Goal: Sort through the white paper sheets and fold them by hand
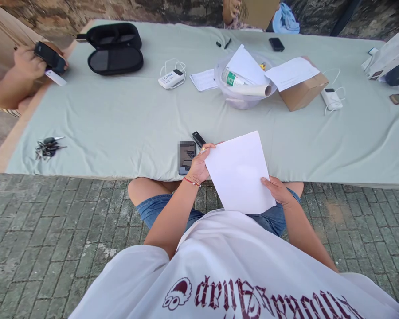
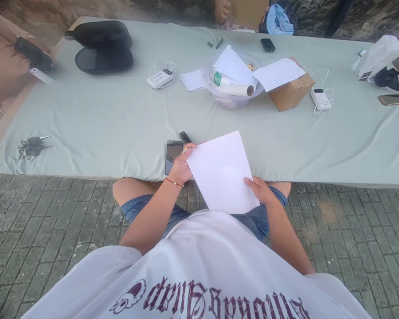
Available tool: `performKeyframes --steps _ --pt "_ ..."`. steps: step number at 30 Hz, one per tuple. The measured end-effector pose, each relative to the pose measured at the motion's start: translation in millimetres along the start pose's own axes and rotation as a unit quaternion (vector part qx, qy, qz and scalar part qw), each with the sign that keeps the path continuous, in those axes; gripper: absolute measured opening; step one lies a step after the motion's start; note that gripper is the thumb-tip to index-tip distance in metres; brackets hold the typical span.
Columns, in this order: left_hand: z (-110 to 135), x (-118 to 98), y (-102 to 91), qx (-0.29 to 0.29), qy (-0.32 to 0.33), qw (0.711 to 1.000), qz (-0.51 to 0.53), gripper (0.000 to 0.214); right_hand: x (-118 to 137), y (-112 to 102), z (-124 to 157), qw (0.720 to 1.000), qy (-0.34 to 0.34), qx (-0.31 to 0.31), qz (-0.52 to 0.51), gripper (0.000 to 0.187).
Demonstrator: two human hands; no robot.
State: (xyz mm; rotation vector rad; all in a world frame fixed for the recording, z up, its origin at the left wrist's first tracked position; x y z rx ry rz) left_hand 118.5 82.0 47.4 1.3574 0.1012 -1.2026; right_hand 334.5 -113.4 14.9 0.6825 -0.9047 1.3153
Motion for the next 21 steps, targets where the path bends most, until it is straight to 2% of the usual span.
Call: performKeyframes --steps 6,12,17,21 --pt "-2 -4 2.4 -0.014 0.006 1.0 -0.005 0.024 -2 0 -6 0.999 -0.02 -0.009 -0.045 0.055" --pt "0 -5 5.6 0.004 0.011 0.999 -0.047 0.039 -9 1 -10 0.997 -0.015 -0.005 -0.076 0.055" --pt "1 1 10.9 0.009 0.006 0.999 -0.046 0.04 -18 1 -10 0.996 -0.01 -0.016 -0.088 0.052" --pt "-6 14 7.4 -0.029 -0.003 0.999 -0.018 0.052 -24 -2 -7 0.995 -0.006 -0.031 -0.093 0.051"
Point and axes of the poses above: each hand's wrist, its own z-axis away from the middle knuckle, its own y-axis out of the palm, x = y × z, the point moved 5 cm from there along -z, towards the middle knuckle, and after that the axes turned 2 degrees about -x, right-handed, at the moved point
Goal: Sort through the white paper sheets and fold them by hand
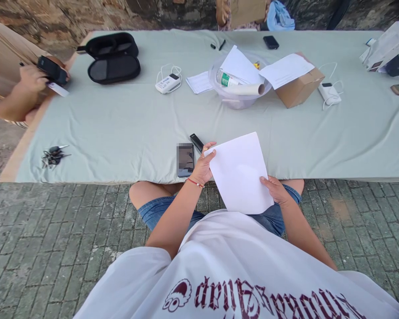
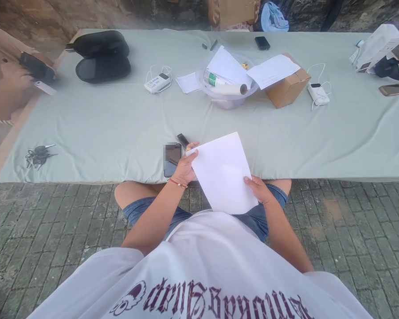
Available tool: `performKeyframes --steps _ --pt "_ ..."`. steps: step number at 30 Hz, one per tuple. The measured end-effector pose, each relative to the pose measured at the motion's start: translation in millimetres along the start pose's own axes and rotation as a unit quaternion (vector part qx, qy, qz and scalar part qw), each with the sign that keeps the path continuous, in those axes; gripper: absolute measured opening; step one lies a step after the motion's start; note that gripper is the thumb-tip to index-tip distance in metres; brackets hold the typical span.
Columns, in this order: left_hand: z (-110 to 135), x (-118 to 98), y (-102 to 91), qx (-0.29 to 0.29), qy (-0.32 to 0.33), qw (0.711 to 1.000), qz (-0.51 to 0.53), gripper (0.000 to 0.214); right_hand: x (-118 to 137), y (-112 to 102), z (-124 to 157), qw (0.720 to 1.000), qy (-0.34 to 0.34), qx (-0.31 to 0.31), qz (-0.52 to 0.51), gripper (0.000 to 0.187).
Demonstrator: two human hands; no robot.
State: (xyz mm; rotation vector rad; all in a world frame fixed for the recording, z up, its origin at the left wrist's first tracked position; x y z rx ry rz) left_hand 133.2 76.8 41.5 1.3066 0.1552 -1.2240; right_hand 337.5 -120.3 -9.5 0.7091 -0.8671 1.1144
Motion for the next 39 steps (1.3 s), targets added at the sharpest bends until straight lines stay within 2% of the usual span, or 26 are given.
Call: performKeyframes --steps 3,7,14,20,22,26,28,31,33,37,39 --pt "-4 17 -6.1 -0.023 -0.013 0.999 0.027 0.059 -1 -3 2 0.999 -0.003 -0.011 -0.03 0.047" --pt "3 50 -12.5 -0.025 -0.088 0.995 0.035 0.042 0 -3 3 0.999 -0.009 -0.029 -0.035 0.048" --pt "40 95 -23.4 -0.015 -0.202 0.979 0.007 0.035 0 -2 -9 0.998 -0.019 -0.066 0.016 0.056" --pt "70 124 -33.2 -0.016 -0.272 0.962 0.003 0.039 -11 4 -27 0.997 -0.006 -0.079 0.003 0.051" --pt "73 130 -39.8 -0.04 -0.273 0.961 0.006 0.037 -18 9 -32 0.997 0.005 -0.076 0.003 0.05" --pt "69 136 -60.9 -0.129 -0.282 0.951 -0.005 0.025 -29 18 -37 0.996 0.017 -0.08 0.028 0.049" --pt "67 137 -68.8 -0.147 -0.293 0.945 -0.007 0.025 -32 21 -36 0.996 0.019 -0.079 0.029 0.048" --pt "67 139 -75.9 -0.148 -0.31 0.939 0.001 0.029 -33 20 -29 0.997 0.012 -0.073 0.033 0.047" --pt "68 141 -78.0 -0.143 -0.32 0.936 0.012 0.03 -33 15 -21 0.993 0.0 -0.087 0.078 0.046" --pt "69 144 -77.4 -0.126 -0.324 0.937 0.03 0.032 -39 0 -3 0.961 -0.016 -0.153 0.23 0.044" --pt "68 145 -75.7 -0.118 -0.326 0.937 0.037 0.033 -46 -1 4 0.95 -0.017 -0.161 0.267 0.042"
Point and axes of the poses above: each hand's wrist, its own z-axis away from the middle knuckle, its own y-axis out of the palm, x = y × z, the point moved 5 cm from there along -z, towards the middle knuckle, and after that the axes turned 2 degrees about -x, right-handed, at the moved point
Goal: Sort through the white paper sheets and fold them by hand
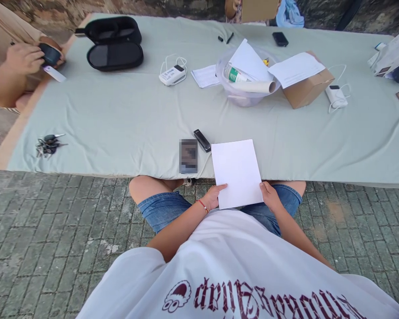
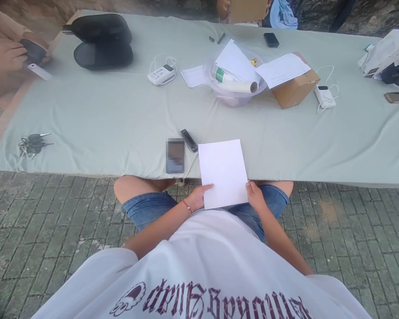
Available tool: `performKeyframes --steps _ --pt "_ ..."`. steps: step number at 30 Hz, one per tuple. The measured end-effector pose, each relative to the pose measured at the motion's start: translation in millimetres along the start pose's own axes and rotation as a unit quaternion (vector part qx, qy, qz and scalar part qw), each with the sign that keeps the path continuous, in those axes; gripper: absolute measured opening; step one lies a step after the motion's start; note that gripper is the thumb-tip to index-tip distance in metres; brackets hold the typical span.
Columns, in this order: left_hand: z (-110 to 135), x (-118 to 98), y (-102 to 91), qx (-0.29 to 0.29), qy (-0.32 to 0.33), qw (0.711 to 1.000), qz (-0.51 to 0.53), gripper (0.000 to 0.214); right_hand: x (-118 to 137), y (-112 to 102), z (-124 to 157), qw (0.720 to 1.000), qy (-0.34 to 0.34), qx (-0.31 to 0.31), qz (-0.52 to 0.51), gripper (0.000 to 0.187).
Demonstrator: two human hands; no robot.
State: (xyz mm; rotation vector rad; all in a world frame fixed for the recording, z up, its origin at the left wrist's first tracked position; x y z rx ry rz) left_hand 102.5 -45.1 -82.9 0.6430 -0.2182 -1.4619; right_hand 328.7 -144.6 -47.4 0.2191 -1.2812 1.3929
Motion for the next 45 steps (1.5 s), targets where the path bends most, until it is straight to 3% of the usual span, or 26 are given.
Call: performKeyframes --steps 6,10,15,18,23,30,37,45 --pt "1 0 2.9 0.006 -0.005 1.0 -0.004 0.033 0 12 8 1.0 -0.02 0.001 0.006 0.036" --pt "3 -4 3.8 0.005 0.003 1.0 0.002 0.032 9 3 2 0.998 -0.054 0.009 0.04 0.037" --pt "4 -20 8.9 0.02 0.068 0.997 0.03 0.037 18 -10 -2 0.991 -0.101 0.042 0.079 0.035" --pt "3 -21 13.0 0.034 0.062 0.997 0.033 0.042 22 -11 -1 0.988 -0.123 0.05 0.073 0.035" --pt "-2 -18 11.3 -0.016 0.081 0.996 0.02 0.045 19 -10 6 0.987 -0.138 0.043 0.069 0.032" --pt "-2 -12 16.9 -0.074 0.114 0.99 -0.045 0.039 0 -21 16 0.99 -0.121 0.042 0.059 0.031" --pt "-9 -2 21.1 -0.05 0.088 0.992 -0.076 0.038 -12 -30 9 0.999 -0.048 -0.001 -0.017 0.035" --pt "-9 -2 20.2 -0.036 0.08 0.995 -0.057 0.035 -17 -23 9 0.999 -0.035 0.002 -0.038 0.037"
Point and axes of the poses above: each hand's wrist, its own z-axis away from the middle knuckle, its own y-axis out of the palm, x = y × z, the point moved 5 cm from there along -z, towards the middle knuckle, and after that the axes turned 2 degrees about -x, right-handed, at the moved point
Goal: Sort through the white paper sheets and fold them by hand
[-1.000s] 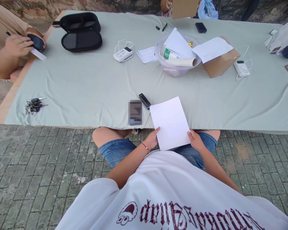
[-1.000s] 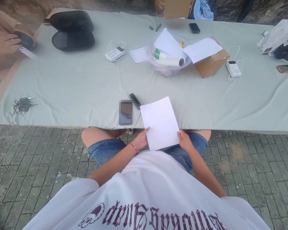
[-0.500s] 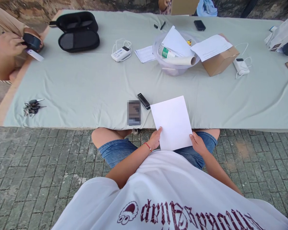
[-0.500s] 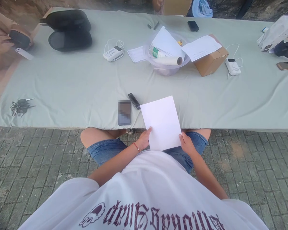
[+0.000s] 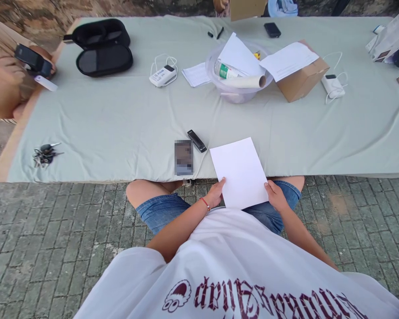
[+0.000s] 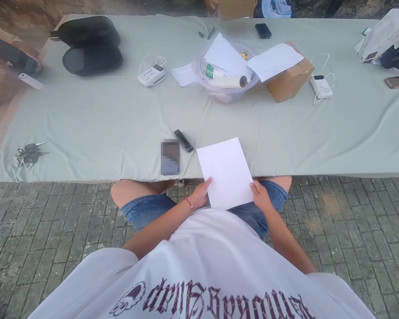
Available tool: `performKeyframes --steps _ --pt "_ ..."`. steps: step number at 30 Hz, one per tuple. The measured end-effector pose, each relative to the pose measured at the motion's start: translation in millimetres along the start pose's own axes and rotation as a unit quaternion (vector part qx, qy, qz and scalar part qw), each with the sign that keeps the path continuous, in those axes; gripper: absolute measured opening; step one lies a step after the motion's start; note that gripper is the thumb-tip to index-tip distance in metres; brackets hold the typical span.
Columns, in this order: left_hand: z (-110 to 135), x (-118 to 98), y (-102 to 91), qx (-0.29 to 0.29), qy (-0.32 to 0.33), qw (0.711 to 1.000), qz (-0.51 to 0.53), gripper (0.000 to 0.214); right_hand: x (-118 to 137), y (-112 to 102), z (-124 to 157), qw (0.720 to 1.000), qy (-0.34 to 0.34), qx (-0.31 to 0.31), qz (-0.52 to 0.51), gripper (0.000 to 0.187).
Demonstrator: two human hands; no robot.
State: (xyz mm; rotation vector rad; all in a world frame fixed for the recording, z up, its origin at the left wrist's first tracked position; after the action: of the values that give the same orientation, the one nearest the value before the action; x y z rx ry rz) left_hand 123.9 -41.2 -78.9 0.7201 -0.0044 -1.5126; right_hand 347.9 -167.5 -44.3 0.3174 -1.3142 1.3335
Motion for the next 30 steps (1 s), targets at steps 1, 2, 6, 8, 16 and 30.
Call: performKeyframes --steps 1,2,6,8,16,30 --pt "0 -1 -0.7 0.002 -0.001 1.0 -0.006 0.035 1 -2 0 1.0 -0.003 0.003 0.004 0.037" --pt "1 -4 -1.6 0.004 0.004 1.0 -0.016 0.035 3 -5 0 1.0 -0.007 0.007 0.01 0.036" --pt "6 -20 -5.1 0.006 0.052 0.993 -0.102 0.04 13 -22 -3 0.998 -0.043 0.023 0.046 0.036" --pt "11 -30 -3.0 0.011 0.081 0.986 -0.147 0.042 16 -34 -5 0.996 -0.055 0.024 0.062 0.037" --pt "20 -97 7.0 -0.016 0.28 0.947 -0.157 0.032 25 -61 -6 0.996 -0.061 0.048 0.045 0.035" --pt "6 -121 -18.0 -0.077 0.364 0.906 -0.2 0.041 26 -50 -8 0.995 -0.054 0.072 0.041 0.035"
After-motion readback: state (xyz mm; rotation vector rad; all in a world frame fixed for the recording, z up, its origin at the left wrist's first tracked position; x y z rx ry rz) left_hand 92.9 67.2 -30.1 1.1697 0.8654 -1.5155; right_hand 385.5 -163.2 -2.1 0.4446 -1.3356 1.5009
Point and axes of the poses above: each hand's wrist, its own z-axis away from the middle knuckle, its own y-axis out of the palm, x = y × z, the point moved 5 cm from there along -z, towards the middle knuckle, and after that the axes turned 2 degrees about -x, right-handed, at the moved point
